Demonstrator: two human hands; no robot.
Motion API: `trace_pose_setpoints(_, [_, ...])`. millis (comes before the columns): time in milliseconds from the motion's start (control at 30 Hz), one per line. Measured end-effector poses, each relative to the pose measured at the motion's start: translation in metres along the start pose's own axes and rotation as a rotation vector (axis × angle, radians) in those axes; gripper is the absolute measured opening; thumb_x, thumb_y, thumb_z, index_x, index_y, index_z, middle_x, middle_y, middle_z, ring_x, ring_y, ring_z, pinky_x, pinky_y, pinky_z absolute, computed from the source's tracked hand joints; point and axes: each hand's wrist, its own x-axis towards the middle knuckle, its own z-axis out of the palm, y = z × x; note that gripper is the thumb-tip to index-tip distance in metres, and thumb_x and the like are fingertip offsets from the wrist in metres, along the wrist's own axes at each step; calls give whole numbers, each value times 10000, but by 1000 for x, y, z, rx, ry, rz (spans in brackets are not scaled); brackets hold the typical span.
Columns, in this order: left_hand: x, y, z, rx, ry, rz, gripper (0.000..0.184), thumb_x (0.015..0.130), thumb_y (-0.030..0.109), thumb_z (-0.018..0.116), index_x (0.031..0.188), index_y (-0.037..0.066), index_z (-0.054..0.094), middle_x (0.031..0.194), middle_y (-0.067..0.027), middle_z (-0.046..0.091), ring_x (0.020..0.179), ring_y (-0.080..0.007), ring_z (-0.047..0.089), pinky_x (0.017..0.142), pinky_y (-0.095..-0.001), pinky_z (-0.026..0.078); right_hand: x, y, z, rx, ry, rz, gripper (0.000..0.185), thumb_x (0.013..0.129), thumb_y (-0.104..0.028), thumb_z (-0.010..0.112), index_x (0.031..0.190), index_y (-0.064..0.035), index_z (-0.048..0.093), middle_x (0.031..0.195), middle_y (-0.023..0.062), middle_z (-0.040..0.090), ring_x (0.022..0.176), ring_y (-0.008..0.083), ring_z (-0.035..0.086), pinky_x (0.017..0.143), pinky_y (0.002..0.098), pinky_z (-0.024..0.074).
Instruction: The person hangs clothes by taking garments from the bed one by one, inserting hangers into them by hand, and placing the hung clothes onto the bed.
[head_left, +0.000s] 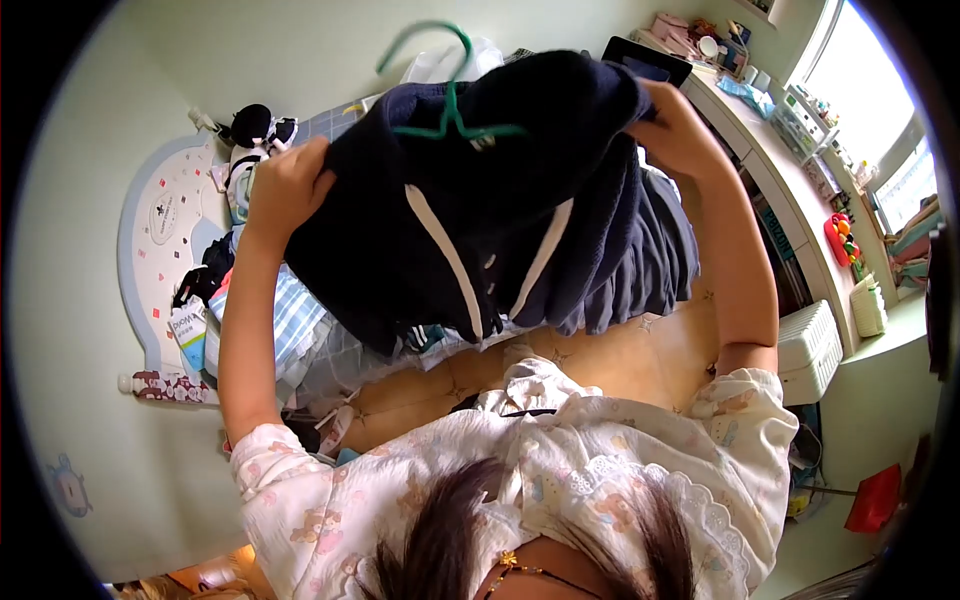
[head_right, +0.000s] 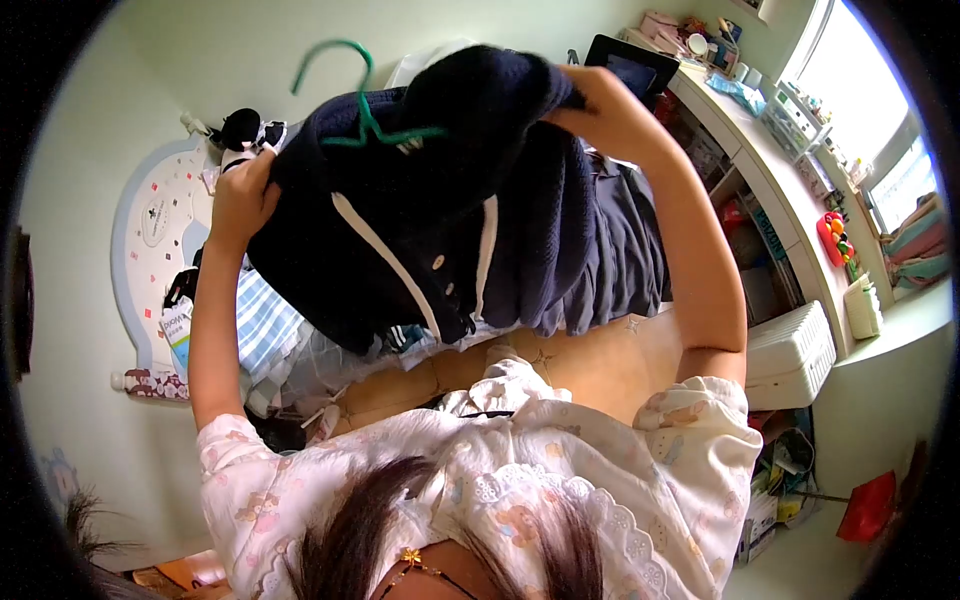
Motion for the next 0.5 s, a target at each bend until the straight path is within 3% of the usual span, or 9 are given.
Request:
trace_pose_setpoints(67, [2,6,-2,-3,21,-66,298,741,88,635,1001,25,504,719,-179,590,644,-391,574,544,-435,461,4,4,-5,276,99,92,297,824,-84,653,1101,9,599,980,108,664,894,171,605,860,315,464])
trace_pose_setpoints(133, [7,17,-4,-63,93,-219,283,755,88,622,1007,22,513,705,-189,583,635,-396,566,541,-429,454,22,12,-1,-26,-2,-17,359,863,-256,635,1130,-19,597,1013,123,656,935,211,615,860,350,486])
trace_pose_setpoints(233, [13,18,-9,-166,165,-333,233,804,98,598,1009,6,538,695,-212,572,627,-398,561,536,-404,433,28,11,-15,-282,37,238,477,875,-406,590,1178,-37,573,1066,148,640,1003,268,621,855,352,501])
trace_pose_setpoints(267, [11,14,-9,-154,177,-360,227,814,102,596,1010,2,543,695,-214,572,624,-396,562,535,-400,429,23,6,-23,-457,182,289,480,874,-421,585,1154,-31,583,1059,156,636,946,267,635,827,346,508])
trace_pose_setpoints(333, [8,7,-12,-134,215,-410,226,828,124,604,1003,-10,551,684,-215,569,596,-372,562,531,-390,422,14,-3,-39,-358,116,358,497,859,-434,606,1138,-23,589,1034,166,638,895,245,638,800,338,505])
trace_pose_setpoints(367, [8,5,-14,-112,237,-423,227,831,127,603,1002,-14,552,680,-214,567,588,-364,562,530,-387,420,1,-8,-34,-108,77,406,466,846,-391,643,1115,-14,593,985,163,648,846,215,633,769,318,497])
trace_pose_setpoints(400, [7,4,-16,-91,257,-435,229,833,130,602,1001,-17,554,675,-212,566,580,-357,561,528,-385,418,-16,-11,-20,-251,121,279,404,832,-304,673,1092,-5,593,920,138,659,819,194,623,762,299,490])
trace_pose_setpoints(467, [11,3,-22,-120,289,-481,220,854,147,579,1003,-14,563,667,-206,563,572,-340,548,540,-367,417,-23,-20,-9,-284,131,259,370,797,-216,702,1069,5,582,871,155,647,769,203,608,723,303,486])
trace_pose_setpoints(500, [13,2,-26,-112,289,-498,222,858,152,574,1009,-11,564,668,-205,564,573,-336,547,545,-362,418,-25,-15,-8,-386,171,415,281,817,-135,654,1037,21,575,843,178,628,732,221,596,696,317,479])
